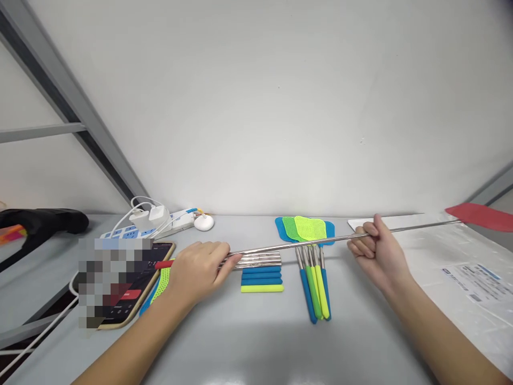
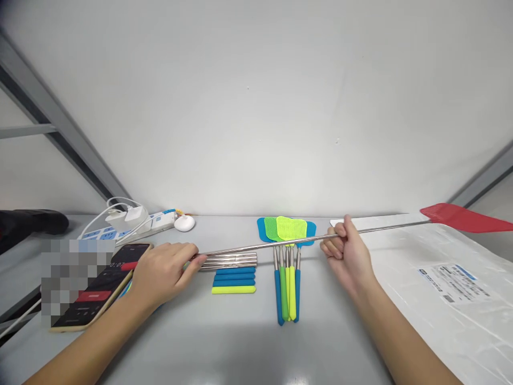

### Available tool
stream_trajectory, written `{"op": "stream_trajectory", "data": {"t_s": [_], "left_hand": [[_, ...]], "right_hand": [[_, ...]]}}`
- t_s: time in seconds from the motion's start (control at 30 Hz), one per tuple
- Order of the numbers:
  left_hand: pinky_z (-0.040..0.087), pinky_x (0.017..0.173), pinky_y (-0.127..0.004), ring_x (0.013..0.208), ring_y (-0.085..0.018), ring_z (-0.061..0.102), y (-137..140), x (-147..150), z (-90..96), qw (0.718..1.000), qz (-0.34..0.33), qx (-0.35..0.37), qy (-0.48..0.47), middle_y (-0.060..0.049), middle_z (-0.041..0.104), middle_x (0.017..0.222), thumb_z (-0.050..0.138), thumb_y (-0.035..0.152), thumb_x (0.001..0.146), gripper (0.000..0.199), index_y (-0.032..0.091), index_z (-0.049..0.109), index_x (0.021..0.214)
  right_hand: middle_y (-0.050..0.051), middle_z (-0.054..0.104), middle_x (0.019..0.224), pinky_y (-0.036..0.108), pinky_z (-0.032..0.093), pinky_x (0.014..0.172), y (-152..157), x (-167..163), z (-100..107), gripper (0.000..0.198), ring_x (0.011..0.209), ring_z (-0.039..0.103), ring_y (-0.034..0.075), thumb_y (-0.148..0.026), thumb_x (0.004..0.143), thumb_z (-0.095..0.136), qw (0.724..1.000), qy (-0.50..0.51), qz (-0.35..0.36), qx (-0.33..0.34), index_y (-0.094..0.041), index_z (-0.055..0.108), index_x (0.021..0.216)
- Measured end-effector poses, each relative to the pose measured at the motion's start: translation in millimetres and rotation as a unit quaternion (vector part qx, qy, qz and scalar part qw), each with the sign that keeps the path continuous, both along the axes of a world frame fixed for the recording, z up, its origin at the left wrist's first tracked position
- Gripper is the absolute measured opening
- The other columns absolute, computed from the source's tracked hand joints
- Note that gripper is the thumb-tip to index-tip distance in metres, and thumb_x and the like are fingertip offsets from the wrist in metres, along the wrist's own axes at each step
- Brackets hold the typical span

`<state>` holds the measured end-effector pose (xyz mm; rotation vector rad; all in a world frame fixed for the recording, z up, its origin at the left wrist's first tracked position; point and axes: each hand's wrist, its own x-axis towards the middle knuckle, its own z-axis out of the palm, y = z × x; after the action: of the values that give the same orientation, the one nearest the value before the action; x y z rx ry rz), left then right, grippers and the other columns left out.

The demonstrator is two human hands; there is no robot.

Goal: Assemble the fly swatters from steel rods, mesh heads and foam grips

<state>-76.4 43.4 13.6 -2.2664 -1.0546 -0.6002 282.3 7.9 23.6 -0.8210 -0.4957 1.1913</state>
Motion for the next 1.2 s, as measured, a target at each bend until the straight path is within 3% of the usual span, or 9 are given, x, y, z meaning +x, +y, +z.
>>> {"op": "stream_trajectory", "data": {"t_s": [0.13,0.37,0.6,0.83,0.97,1.2], "left_hand": [[0.029,0.057,-0.031,0.053,-0.018,0.049,-10.9,12.6,0.2,1.000,-0.010,-0.005,-0.029,0.001,0.056,0.056,0.046,0.038,0.096,0.034,0.020,0.057,0.069],[0.033,0.060,-0.031,0.059,-0.018,0.053,-28.1,25.2,-6.7,0.997,-0.044,-0.058,-0.035,0.000,0.061,0.066,0.047,0.032,0.097,0.025,0.019,0.060,0.080],[0.036,0.061,-0.031,0.065,-0.018,0.058,-31.6,34.1,-11.7,0.994,-0.075,-0.085,-0.001,0.000,0.061,0.071,0.046,0.028,0.098,0.020,0.019,0.060,0.086],[0.033,0.056,-0.030,0.058,-0.018,0.058,-7.1,6.2,0.0,0.993,-0.005,-0.118,-0.001,0.000,0.061,0.065,0.046,0.050,0.096,0.038,0.020,0.060,0.079],[0.031,0.052,-0.028,0.052,-0.015,0.055,-8.8,6.7,-1.9,0.992,-0.045,-0.117,-0.019,0.002,0.060,0.061,0.044,0.051,0.097,0.041,0.019,0.060,0.077],[0.029,0.050,-0.027,0.050,-0.011,0.051,-22.0,16.8,-15.1,0.986,-0.106,-0.075,-0.106,0.005,0.061,0.060,0.058,0.039,0.093,0.025,0.019,0.061,0.078]], "right_hand": [[-0.009,0.026,0.047,0.023,0.024,0.042,-2.0,-16.8,-5.6,0.037,0.041,0.015,0.007,-0.041,0.092,0.057,0.999,-0.001,0.043,-0.018,-0.020,0.045,0.063],[-0.006,0.037,0.048,0.024,0.030,0.049,-10.2,-36.1,-12.8,0.037,0.042,0.029,0.008,-0.047,0.094,0.051,0.992,-0.075,0.104,0.008,-0.020,0.056,0.069],[-0.005,0.040,0.048,0.025,0.029,0.050,-17.6,-51.1,-22.6,0.036,0.045,0.031,0.009,-0.049,0.093,0.051,0.976,-0.112,0.186,-0.025,-0.020,0.058,0.073],[-0.006,0.035,0.043,0.024,0.029,0.048,-10.3,-28.3,-13.4,0.034,0.043,0.025,0.009,-0.043,0.093,0.053,0.991,-0.084,0.100,-0.025,-0.021,0.055,0.067],[-0.006,0.033,0.042,0.025,0.027,0.046,-5.3,-19.6,-11.7,0.035,0.042,0.020,0.009,-0.040,0.093,0.052,0.994,-0.063,0.091,-0.017,-0.021,0.051,0.064],[-0.006,0.030,0.043,0.026,0.025,0.045,-9.6,-27.5,-7.4,0.037,0.044,0.016,0.011,-0.038,0.095,0.050,0.996,-0.052,0.075,0.002,-0.022,0.043,0.062]]}}
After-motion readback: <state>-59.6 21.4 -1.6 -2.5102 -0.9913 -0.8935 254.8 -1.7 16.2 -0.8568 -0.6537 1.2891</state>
